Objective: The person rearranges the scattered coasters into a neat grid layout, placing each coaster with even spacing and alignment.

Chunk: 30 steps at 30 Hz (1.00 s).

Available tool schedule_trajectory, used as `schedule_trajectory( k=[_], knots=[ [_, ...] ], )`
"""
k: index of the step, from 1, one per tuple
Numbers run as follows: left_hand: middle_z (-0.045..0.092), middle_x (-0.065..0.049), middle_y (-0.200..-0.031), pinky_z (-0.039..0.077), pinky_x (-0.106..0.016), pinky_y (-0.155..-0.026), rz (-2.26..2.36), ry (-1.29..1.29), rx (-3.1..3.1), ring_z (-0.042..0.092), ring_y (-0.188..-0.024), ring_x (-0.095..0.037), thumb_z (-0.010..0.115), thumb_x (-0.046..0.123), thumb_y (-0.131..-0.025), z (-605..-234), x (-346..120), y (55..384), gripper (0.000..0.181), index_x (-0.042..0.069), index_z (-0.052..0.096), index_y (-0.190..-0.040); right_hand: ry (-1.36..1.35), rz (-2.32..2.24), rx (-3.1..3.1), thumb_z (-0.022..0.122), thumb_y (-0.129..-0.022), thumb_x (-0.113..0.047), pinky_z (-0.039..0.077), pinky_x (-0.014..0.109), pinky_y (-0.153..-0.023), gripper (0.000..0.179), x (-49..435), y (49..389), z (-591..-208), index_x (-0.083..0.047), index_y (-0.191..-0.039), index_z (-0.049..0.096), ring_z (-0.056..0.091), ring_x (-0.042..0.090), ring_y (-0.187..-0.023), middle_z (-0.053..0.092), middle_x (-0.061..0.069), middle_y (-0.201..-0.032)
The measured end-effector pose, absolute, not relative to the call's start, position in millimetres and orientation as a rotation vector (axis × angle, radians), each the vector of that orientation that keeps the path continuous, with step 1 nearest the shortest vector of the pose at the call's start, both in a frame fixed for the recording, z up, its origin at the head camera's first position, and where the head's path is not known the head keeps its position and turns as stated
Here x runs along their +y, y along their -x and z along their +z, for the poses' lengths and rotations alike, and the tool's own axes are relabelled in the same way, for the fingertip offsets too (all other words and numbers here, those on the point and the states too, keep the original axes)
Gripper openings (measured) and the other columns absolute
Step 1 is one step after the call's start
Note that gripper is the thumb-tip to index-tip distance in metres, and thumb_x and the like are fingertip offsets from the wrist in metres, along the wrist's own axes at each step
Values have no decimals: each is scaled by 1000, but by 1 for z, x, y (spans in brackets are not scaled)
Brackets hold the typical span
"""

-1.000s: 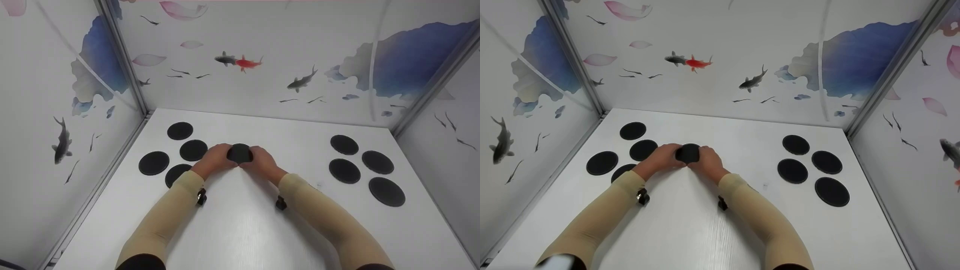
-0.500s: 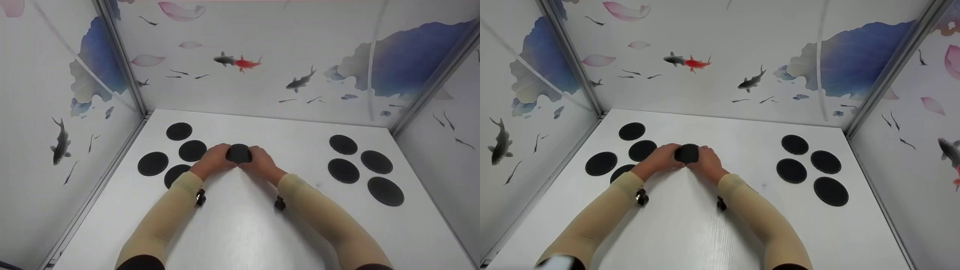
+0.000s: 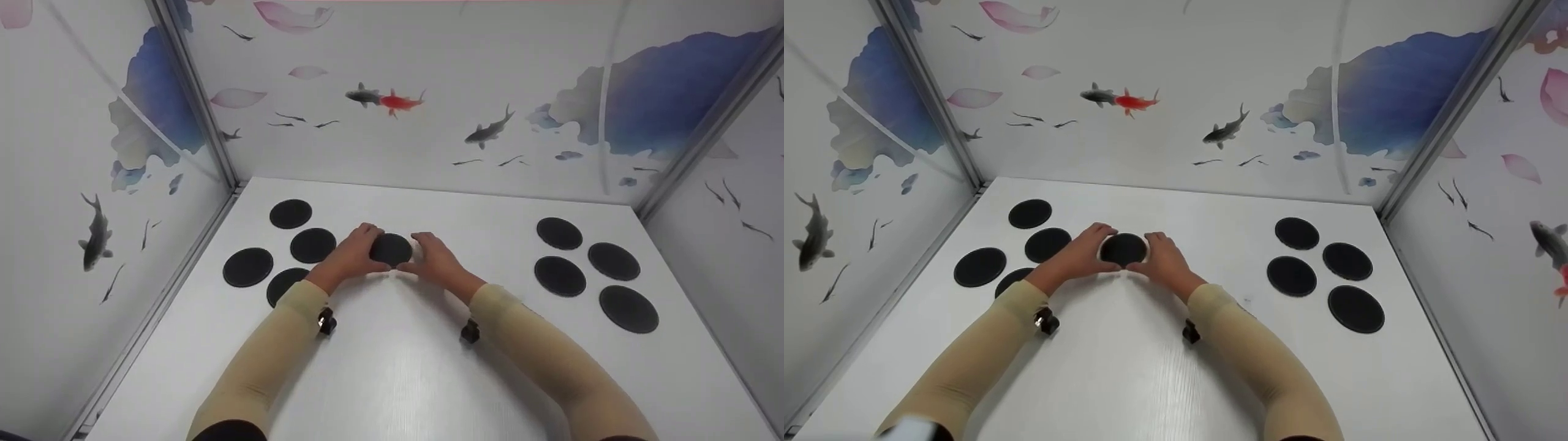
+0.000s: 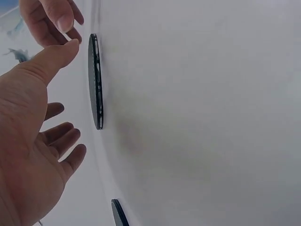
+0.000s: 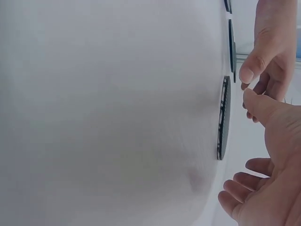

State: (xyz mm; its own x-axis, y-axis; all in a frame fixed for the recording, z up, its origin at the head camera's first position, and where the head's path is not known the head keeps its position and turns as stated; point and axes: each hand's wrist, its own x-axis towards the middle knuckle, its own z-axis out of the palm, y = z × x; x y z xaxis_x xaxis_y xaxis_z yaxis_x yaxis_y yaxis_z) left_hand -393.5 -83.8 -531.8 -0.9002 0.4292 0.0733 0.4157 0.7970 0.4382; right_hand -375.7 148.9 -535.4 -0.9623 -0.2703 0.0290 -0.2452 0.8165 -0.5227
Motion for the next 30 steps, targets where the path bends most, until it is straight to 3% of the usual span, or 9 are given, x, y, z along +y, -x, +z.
schedule_trajectory(
  k=[15,30],
  knots=[
    [44,-2,-147,41,-42,-111,819,-848,2877,45,-135,-20,79,49,-85,-529,-45,391,76,17,48,-147,373,-989,2929,81,-85,-47,34,49,-116,85,207,355,-523,-11,-152,43,39,29,-143,44,10,-153],
    [46,4,-144,39,-36,-113,824,-1063,2788,43,-138,-15,73,54,-89,-525,43,387,66,20,53,-143,282,-1128,2927,80,-86,-43,41,57,-108,79,303,327,-517,-11,-149,46,47,37,-136,48,15,-149]
  ],
)
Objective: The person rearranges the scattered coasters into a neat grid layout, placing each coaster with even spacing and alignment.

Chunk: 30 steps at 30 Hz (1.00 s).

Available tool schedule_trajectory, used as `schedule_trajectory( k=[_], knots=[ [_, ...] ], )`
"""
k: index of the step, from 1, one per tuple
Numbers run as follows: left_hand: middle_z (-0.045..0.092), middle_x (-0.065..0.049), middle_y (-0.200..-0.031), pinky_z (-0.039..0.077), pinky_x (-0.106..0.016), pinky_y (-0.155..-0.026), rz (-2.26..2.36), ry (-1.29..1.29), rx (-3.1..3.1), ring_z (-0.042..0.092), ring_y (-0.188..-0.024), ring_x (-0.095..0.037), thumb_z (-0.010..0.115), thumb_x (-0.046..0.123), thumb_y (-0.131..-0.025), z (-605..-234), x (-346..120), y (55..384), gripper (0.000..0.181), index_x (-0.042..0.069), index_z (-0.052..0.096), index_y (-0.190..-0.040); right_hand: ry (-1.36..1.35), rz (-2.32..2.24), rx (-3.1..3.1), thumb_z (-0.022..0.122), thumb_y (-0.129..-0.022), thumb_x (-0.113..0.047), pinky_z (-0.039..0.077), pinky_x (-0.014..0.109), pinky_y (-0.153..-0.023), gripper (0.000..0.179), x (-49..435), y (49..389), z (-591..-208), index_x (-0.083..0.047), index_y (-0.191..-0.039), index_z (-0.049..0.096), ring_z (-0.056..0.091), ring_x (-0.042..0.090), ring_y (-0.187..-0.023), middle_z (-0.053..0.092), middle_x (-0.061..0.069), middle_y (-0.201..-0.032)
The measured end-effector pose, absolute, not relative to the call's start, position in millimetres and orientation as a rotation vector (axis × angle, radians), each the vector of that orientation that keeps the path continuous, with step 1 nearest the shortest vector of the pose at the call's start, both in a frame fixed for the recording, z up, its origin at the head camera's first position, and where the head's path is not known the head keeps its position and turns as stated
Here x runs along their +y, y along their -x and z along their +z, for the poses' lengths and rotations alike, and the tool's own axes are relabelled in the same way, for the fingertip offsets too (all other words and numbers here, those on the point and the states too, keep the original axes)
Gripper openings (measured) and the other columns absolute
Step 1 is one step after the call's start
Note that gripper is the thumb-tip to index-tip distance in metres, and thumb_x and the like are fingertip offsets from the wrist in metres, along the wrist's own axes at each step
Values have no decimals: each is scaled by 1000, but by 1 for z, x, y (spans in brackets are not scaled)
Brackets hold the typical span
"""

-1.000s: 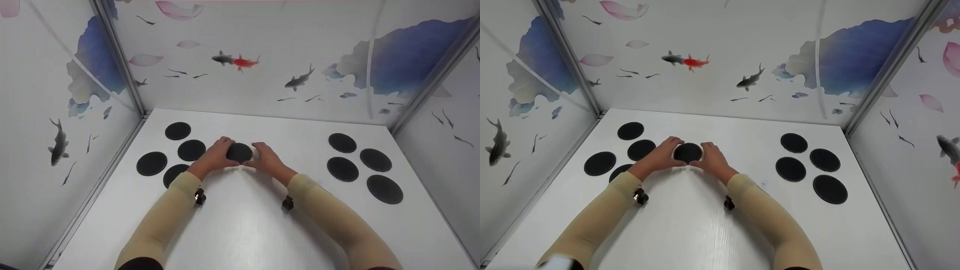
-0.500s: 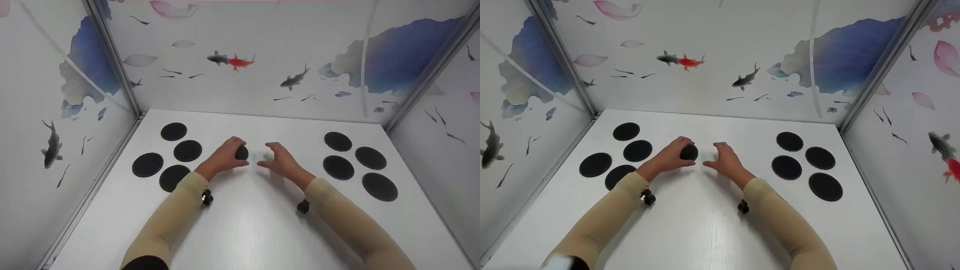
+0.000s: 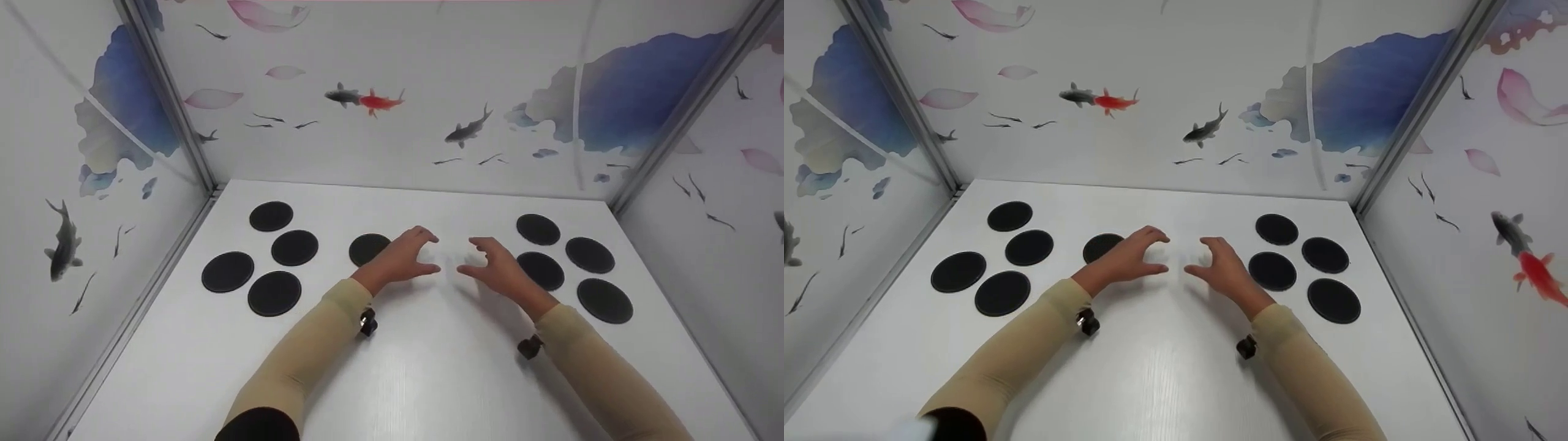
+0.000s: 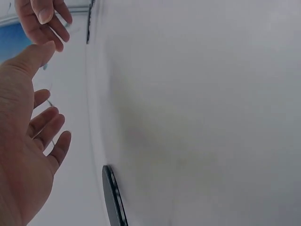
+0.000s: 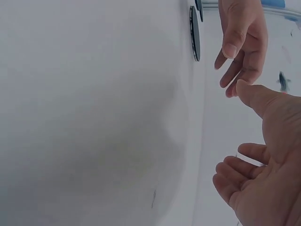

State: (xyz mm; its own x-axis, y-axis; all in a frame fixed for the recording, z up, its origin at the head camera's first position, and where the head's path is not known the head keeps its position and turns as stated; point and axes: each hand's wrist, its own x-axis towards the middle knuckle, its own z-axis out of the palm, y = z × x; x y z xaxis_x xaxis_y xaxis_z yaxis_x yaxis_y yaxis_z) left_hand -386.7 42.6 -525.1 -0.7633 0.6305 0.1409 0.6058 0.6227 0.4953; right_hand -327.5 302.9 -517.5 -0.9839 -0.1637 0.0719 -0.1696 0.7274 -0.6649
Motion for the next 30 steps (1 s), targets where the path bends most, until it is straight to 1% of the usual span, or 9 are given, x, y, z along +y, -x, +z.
schedule_trajectory(
  k=[6,8,13,15,19,23,30],
  knots=[
    [46,7,-145,38,-34,-113,860,-1081,2750,42,-139,-13,71,57,-89,-523,76,386,65,24,53,-143,-270,1074,-2891,80,-86,-46,42,57,-107,76,338,318,-517,-11,-146,49,48,38,-134,50,15,-146],
    [46,7,-144,38,-34,-114,881,-1094,2729,42,-139,-12,71,56,-90,-523,87,384,66,23,52,-143,-259,1042,-2901,78,-87,-48,42,57,-106,77,350,315,-518,-11,-147,48,49,39,-132,50,16,-146],
    [46,9,-143,37,-31,-113,926,-1122,2692,42,-138,-9,70,55,-90,-522,117,378,65,23,52,-143,-245,957,-2927,76,-87,-52,38,58,-109,80,380,309,-518,-8,-148,47,48,38,-133,49,18,-145],
    [46,9,-142,37,-30,-113,949,-1127,2681,42,-137,-7,71,55,-90,-521,129,374,64,23,53,-143,-258,935,-2916,76,-87,-51,36,58,-110,80,392,306,-518,-6,-147,47,46,37,-135,50,18,-145],
    [47,9,-142,36,-26,-113,972,-1142,2666,43,-136,-6,70,56,-90,-518,154,368,63,25,53,-142,-243,936,-2891,78,-87,-48,36,59,-110,80,416,299,-518,-4,-147,47,47,38,-134,50,18,-145],
    [47,9,-142,34,-23,-113,965,-1143,2674,42,-137,-5,70,57,-90,-519,177,364,63,25,52,-142,-183,956,-2893,76,-87,-51,37,61,-108,82,435,292,-520,-5,-148,46,46,41,-133,48,20,-146],
    [47,9,-144,33,-22,-113,966,-1110,2688,42,-138,-6,70,56,-90,-524,203,362,66,25,50,-144,-116,1038,-2860,75,-88,-53,37,62,-108,84,455,286,-522,-5,-149,44,40,43,-137,42,22,-149]
  ],
)
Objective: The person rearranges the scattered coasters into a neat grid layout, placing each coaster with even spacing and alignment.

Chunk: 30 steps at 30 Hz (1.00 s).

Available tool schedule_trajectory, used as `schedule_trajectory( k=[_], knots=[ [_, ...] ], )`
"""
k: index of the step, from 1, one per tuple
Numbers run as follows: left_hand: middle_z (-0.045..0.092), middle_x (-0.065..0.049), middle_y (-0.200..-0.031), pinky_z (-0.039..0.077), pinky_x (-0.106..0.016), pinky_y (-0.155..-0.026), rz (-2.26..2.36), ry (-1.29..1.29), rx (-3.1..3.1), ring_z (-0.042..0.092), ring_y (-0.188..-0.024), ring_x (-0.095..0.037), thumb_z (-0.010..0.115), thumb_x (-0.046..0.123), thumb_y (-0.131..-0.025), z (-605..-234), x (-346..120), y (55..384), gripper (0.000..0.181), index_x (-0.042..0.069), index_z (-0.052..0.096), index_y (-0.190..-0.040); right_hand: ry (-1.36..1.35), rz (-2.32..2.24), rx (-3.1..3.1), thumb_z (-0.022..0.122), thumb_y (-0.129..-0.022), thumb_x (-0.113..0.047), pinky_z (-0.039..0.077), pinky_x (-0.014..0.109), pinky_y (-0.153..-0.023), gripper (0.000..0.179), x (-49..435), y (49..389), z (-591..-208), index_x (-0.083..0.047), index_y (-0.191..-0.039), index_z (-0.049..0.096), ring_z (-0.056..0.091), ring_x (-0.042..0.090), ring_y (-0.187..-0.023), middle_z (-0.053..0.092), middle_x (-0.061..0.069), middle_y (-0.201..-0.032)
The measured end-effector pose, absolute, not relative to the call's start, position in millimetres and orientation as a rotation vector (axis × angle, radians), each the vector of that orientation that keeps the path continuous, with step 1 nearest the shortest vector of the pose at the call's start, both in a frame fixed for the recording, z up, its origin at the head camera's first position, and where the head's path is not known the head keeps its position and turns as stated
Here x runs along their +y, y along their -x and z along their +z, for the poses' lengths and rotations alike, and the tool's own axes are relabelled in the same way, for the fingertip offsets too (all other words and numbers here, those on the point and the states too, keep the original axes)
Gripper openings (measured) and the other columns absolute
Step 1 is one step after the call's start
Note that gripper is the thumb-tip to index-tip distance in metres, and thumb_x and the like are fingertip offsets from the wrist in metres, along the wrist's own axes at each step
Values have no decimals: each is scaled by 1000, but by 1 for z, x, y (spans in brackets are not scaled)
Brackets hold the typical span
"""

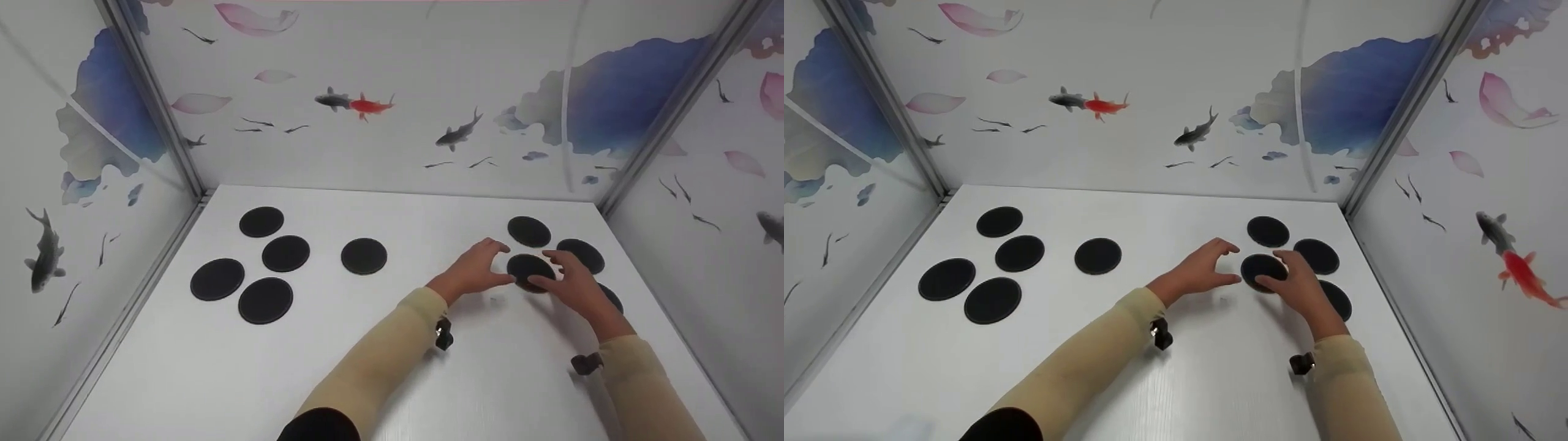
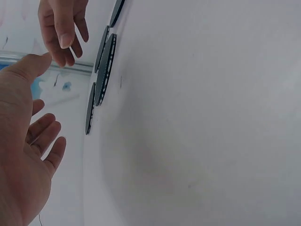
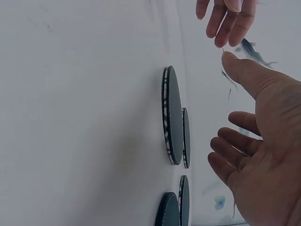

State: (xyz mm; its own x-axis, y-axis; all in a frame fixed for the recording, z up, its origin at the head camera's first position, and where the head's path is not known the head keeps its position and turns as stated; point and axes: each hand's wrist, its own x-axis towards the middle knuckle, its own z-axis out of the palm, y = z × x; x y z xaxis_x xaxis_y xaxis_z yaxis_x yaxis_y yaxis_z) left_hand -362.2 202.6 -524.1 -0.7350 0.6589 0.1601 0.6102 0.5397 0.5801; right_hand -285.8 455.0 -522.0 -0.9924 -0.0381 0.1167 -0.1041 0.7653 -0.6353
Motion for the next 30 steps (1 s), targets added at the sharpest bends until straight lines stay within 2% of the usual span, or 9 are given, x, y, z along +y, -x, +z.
schedule_trajectory(
  k=[7,13,19,24,30],
  knots=[
    [47,10,-145,33,-23,-113,987,-1085,2676,41,-138,-5,71,55,-90,-524,212,361,66,27,49,-145,-53,1082,-2846,73,-88,-55,35,63,-109,87,467,280,-521,-5,-151,41,37,45,-140,38,22,-154],
    [47,9,-145,34,-23,-112,996,-1072,2671,43,-137,-6,71,54,-91,-523,215,360,65,25,50,-145,-57,1088,-2837,74,-89,-52,33,62,-110,86,470,279,-520,-1,-150,41,36,46,-141,38,24,-153],
    [47,7,-146,35,-23,-112,993,-1065,2673,43,-137,-7,72,53,-90,-524,218,359,67,23,50,-145,-24,1087,-2875,74,-88,-54,33,63,-110,87,472,278,-524,-4,-151,40,35,46,-141,38,23,-153],
    [43,9,-151,33,-24,-114,893,-1040,2693,40,-140,-6,73,56,-88,-532,227,359,74,25,45,-149,-60,1043,-2908,76,-86,-54,32,64,-110,91,473,280,-532,-1,-151,39,35,48,-140,36,26,-154],
    [40,6,-156,31,-23,-115,726,-1118,2719,38,-142,-9,74,55,-87,-536,239,363,83,22,39,-154,-120,938,-2946,81,-83,-50,24,62,-115,99,473,289,-540,5,-151,36,27,49,-145,32,31,-155]
  ],
)
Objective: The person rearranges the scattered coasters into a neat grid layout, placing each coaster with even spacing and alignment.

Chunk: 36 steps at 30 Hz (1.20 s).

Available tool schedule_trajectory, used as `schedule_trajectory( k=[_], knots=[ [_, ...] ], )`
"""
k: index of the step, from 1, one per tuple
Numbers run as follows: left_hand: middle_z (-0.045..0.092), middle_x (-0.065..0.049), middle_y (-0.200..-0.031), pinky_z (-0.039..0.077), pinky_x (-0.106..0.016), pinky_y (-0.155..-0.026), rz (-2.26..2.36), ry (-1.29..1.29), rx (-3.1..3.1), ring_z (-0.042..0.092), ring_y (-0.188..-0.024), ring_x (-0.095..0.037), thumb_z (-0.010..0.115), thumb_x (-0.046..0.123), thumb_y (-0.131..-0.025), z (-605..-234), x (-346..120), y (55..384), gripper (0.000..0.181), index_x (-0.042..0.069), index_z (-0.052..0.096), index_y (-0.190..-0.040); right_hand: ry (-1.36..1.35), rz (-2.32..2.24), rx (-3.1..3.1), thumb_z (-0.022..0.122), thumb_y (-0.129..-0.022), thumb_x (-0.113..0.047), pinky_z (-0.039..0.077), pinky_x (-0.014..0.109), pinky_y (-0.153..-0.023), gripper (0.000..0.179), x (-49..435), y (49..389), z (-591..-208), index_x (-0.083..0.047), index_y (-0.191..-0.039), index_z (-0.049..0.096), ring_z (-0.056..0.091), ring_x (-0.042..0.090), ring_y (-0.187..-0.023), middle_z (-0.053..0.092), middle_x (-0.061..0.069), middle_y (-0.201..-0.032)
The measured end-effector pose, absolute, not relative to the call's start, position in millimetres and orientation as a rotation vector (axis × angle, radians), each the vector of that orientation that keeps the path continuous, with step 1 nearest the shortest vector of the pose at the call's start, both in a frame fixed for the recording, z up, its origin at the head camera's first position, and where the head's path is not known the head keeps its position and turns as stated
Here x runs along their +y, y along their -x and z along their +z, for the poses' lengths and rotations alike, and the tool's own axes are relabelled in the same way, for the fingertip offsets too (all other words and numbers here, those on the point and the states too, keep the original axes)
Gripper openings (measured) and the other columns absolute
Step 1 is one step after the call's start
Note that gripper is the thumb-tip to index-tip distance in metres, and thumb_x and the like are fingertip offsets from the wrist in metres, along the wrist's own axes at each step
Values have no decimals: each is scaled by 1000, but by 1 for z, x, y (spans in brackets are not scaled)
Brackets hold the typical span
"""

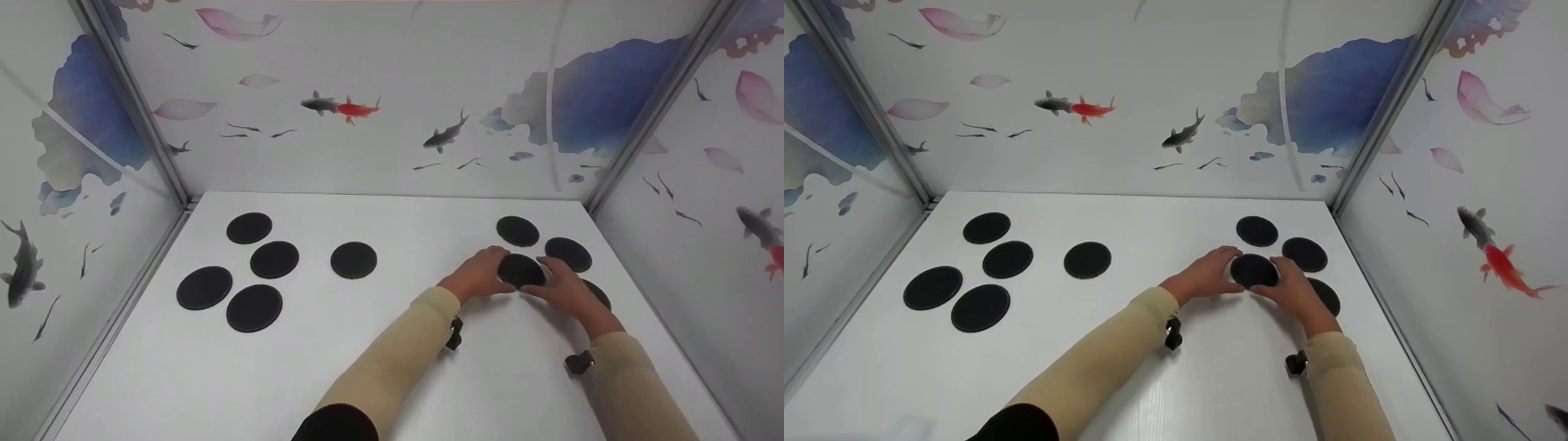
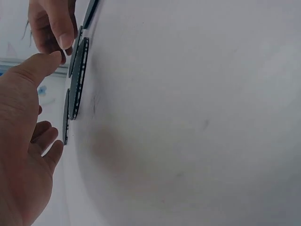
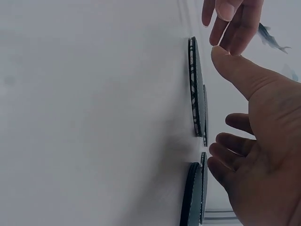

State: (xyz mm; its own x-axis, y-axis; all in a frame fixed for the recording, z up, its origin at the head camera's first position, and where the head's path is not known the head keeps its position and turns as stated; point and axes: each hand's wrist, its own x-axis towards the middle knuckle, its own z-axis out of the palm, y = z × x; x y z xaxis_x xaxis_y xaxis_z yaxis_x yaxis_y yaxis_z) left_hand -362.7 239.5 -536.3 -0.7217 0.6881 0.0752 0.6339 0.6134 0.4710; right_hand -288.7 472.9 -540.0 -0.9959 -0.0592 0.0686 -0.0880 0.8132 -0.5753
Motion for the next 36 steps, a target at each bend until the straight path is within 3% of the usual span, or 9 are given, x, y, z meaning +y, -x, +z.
schedule_trajectory(
  k=[13,21,27,36],
  knots=[
    [29,9,-164,21,-23,-119,386,-1195,2745,28,-149,-9,71,57,-88,-539,256,370,85,26,33,-159,-218,876,-3025,82,-84,-43,23,61,-117,99,480,298,-546,0,-156,31,27,44,-147,32,24,-158],
    [36,12,-160,22,-26,-120,471,-1152,2719,25,-150,-8,66,59,-91,-547,262,374,74,33,40,-155,-245,900,-3055,80,-86,-44,24,61,-117,93,482,299,-548,-5,-156,34,27,43,-147,31,21,-160],
    [40,9,-158,28,-28,-118,476,-1118,2717,34,-146,-11,66,59,-90,-547,263,380,74,29,43,-154,-234,894,-3073,80,-86,-46,23,60,-118,89,481,301,-549,-6,-154,40,24,42,-149,30,17,-162],
    [56,10,-140,37,-29,-112,520,-1179,2679,50,-132,-12,70,56,-88,-546,270,382,64,30,54,-144,-235,891,-3059,82,-85,-44,26,60,-116,87,481,301,-548,-5,-153,43,29,43,-146,34,19,-159]
  ],
)
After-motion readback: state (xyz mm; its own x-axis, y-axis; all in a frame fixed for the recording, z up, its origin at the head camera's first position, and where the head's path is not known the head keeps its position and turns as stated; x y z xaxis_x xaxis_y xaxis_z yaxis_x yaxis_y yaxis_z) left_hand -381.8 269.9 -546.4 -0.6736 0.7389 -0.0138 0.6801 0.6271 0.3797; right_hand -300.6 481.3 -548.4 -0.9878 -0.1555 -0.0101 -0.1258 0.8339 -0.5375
